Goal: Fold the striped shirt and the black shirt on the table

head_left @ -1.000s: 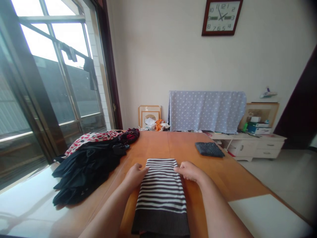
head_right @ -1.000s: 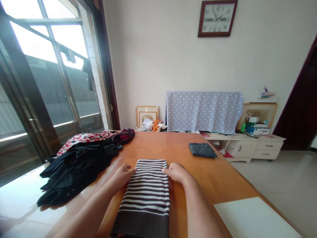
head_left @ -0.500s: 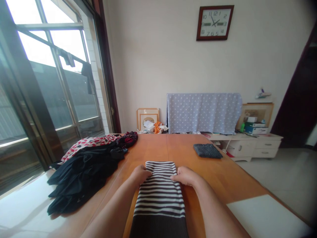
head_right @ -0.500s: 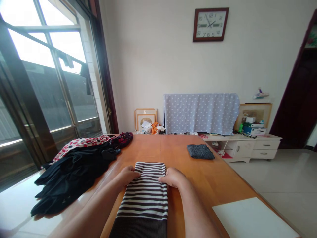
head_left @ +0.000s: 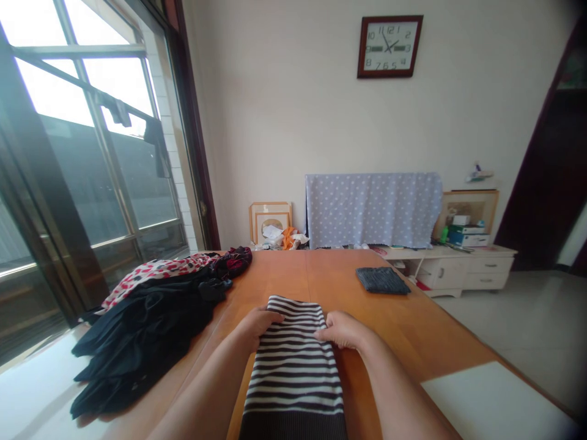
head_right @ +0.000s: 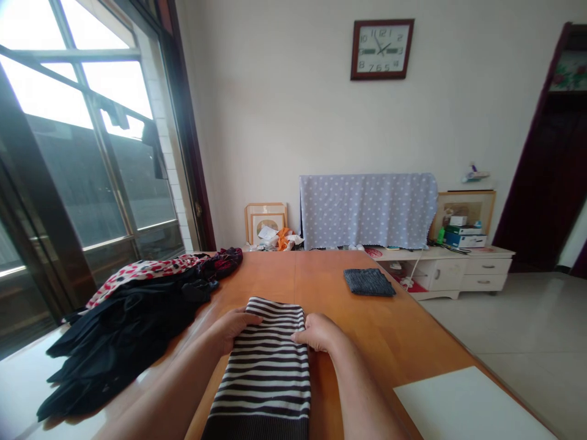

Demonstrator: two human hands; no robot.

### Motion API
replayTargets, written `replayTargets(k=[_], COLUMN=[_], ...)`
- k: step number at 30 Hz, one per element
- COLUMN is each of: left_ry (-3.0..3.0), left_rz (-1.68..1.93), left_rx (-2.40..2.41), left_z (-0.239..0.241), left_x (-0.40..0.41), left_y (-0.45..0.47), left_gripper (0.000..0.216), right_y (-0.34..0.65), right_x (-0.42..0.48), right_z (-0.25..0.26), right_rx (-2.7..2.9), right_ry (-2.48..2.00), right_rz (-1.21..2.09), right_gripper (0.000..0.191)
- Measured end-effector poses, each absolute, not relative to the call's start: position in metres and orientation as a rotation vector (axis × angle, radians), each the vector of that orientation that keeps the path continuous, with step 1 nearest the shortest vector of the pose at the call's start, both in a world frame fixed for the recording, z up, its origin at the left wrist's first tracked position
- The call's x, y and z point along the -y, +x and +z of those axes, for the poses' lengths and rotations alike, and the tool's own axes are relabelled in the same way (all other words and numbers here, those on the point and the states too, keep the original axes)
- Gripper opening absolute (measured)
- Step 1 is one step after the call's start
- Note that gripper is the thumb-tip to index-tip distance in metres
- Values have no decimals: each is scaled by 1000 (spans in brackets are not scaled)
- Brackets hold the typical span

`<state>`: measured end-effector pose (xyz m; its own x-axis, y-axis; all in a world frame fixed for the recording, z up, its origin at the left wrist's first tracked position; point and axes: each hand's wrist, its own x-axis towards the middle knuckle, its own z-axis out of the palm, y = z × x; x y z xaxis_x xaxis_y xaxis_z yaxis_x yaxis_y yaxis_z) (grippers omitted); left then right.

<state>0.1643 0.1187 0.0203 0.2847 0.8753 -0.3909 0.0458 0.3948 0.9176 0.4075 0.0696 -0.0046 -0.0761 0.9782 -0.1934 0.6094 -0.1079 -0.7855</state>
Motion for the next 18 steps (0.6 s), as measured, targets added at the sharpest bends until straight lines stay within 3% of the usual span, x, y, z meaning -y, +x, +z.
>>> replayTargets(k=[4,9,18], left_ry=[928,938,854], left_rz=[737,762,794], left_rx=[-963,-785,-747], left_z=[28,41,36], left_x=[-116,-113,-111], left_y=[162,153,140], left_gripper=[44,45,41], right_y=[411,408,403], right_x=[-72,-69,-78], right_z=[-6,-1,-8], right_rx=[1586,1256,1065], right_ry=[-1691,-1424,-1085], right_rz=[1023,1255,1644], right_gripper=[29,79,45])
